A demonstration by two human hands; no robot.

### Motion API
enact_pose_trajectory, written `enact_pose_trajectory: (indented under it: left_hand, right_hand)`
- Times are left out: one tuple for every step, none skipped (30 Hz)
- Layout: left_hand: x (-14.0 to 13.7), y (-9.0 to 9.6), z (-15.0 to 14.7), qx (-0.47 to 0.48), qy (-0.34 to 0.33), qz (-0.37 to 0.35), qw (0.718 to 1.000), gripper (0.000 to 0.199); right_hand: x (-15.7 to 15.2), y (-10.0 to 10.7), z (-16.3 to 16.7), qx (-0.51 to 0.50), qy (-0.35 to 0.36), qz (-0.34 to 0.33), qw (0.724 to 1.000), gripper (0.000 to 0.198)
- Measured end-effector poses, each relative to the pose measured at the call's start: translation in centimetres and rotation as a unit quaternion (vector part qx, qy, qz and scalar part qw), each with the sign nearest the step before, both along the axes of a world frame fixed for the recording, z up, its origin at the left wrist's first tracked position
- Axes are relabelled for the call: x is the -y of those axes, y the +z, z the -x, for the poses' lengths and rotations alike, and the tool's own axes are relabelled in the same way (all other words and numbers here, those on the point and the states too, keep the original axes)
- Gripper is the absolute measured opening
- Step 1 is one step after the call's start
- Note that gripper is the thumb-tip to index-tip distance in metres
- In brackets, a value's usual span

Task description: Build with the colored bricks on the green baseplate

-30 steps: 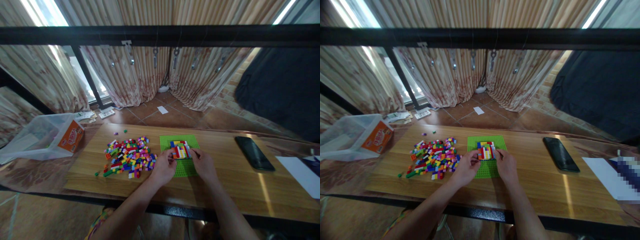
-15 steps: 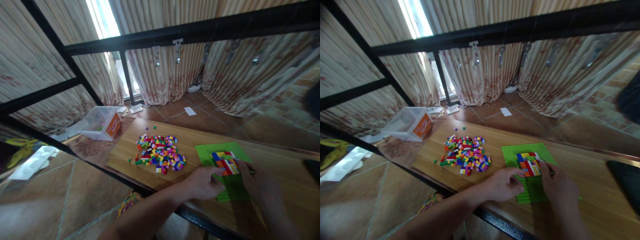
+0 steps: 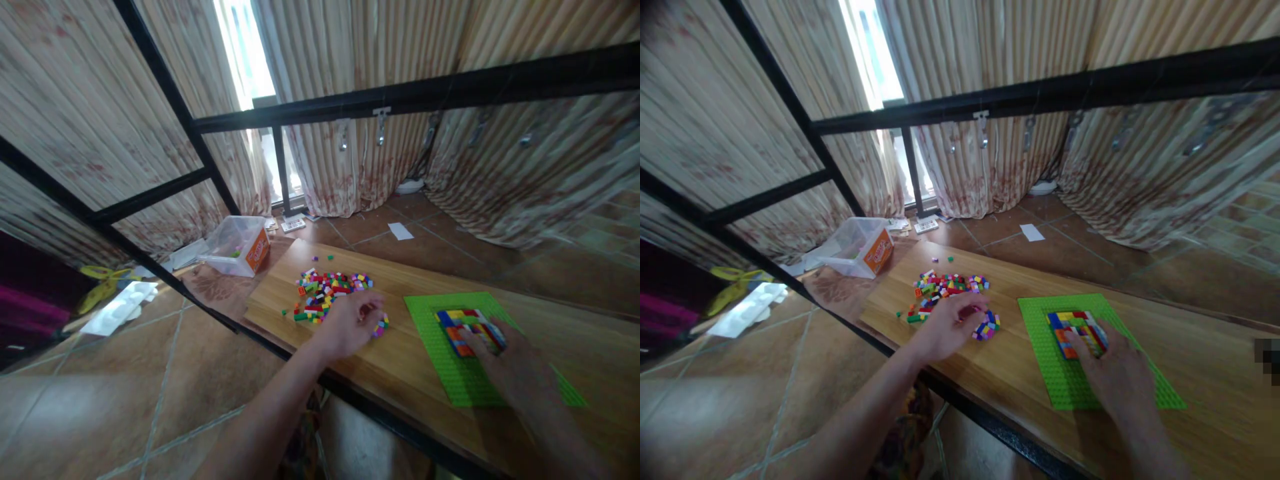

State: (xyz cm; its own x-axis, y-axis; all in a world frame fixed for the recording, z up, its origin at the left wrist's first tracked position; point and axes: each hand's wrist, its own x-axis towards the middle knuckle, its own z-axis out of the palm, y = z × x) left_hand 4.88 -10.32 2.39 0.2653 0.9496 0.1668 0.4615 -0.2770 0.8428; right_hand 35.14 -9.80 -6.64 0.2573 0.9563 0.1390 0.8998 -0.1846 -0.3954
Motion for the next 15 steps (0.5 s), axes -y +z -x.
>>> enact_pose_trajectory:
  left_hand:
    - [0.3,0.4,1.9,-0.03,0.039,-0.011,0.999,0.023]
    - [0.7,0.6,3.8,-0.063,0.094,-0.017,0.993,0.022]
    - [1.0,0.5,5.6,-0.104,0.142,-0.012,0.984,0.022]
    - [1.4,0.3,7.3,-0.145,0.186,-0.005,0.972,0.023]
    - [1.8,-0.1,8.7,-0.18,0.226,0.001,0.957,0.023]
    - [2.1,-0.5,9.9,-0.209,0.245,0.008,0.947,0.023]
    - [2.4,-1.1,10.7,-0.234,0.25,0.015,0.939,0.022]
    - [2.6,-1.6,11.2,-0.253,0.242,0.019,0.936,0.023]
    - [2.8,-2.2,11.5,-0.27,0.231,0.019,0.935,0.023]
    - [3.0,-2.7,11.6,-0.282,0.221,0.017,0.934,0.023]
    - [3.1,-3.2,11.6,-0.291,0.213,0.011,0.933,0.022]
    - [3.1,-3.5,11.5,-0.297,0.208,0.005,0.932,0.022]
    - [3.1,-3.8,11.4,-0.3,0.205,-0.001,0.932,0.021]
    - [3.1,-4.0,11.3,-0.301,0.204,-0.008,0.932,0.021]
    - [3.1,-4.1,11.2,-0.297,0.201,-0.016,0.933,0.02]
  right_hand:
    - [0.0,-0.2,-0.1,-0.008,0.008,-0.006,1.0,0.081]
    - [0.0,-0.3,-0.2,-0.017,0.016,-0.012,1.0,0.08]
    - [0.0,-0.4,-0.3,-0.027,0.025,-0.017,0.999,0.078]
    - [0.0,-0.6,-0.3,-0.035,0.037,-0.021,0.998,0.076]
    - [0.0,-0.7,-0.3,-0.041,0.048,-0.024,0.998,0.075]
    - [0.0,-0.8,-0.2,-0.046,0.056,-0.028,0.997,0.074]
    - [0.1,-0.8,-0.1,-0.048,0.063,-0.033,0.996,0.073]
    - [0.1,-0.8,0.0,-0.049,0.068,-0.038,0.996,0.073]
    - [0.2,-0.8,0.2,-0.052,0.071,-0.043,0.995,0.072]
    - [0.3,-0.7,0.4,-0.055,0.072,-0.048,0.995,0.072]
    - [0.5,-0.5,0.6,-0.06,0.076,-0.05,0.994,0.072]
    - [0.6,-0.3,0.8,-0.072,0.077,-0.049,0.993,0.072]
    - [0.7,-0.1,1.0,-0.085,0.082,-0.047,0.992,0.073]
    - [0.8,0.1,1.2,-0.097,0.088,-0.044,0.99,0.074]
    - [0.9,0.4,1.4,-0.113,0.09,-0.05,0.988,0.073]
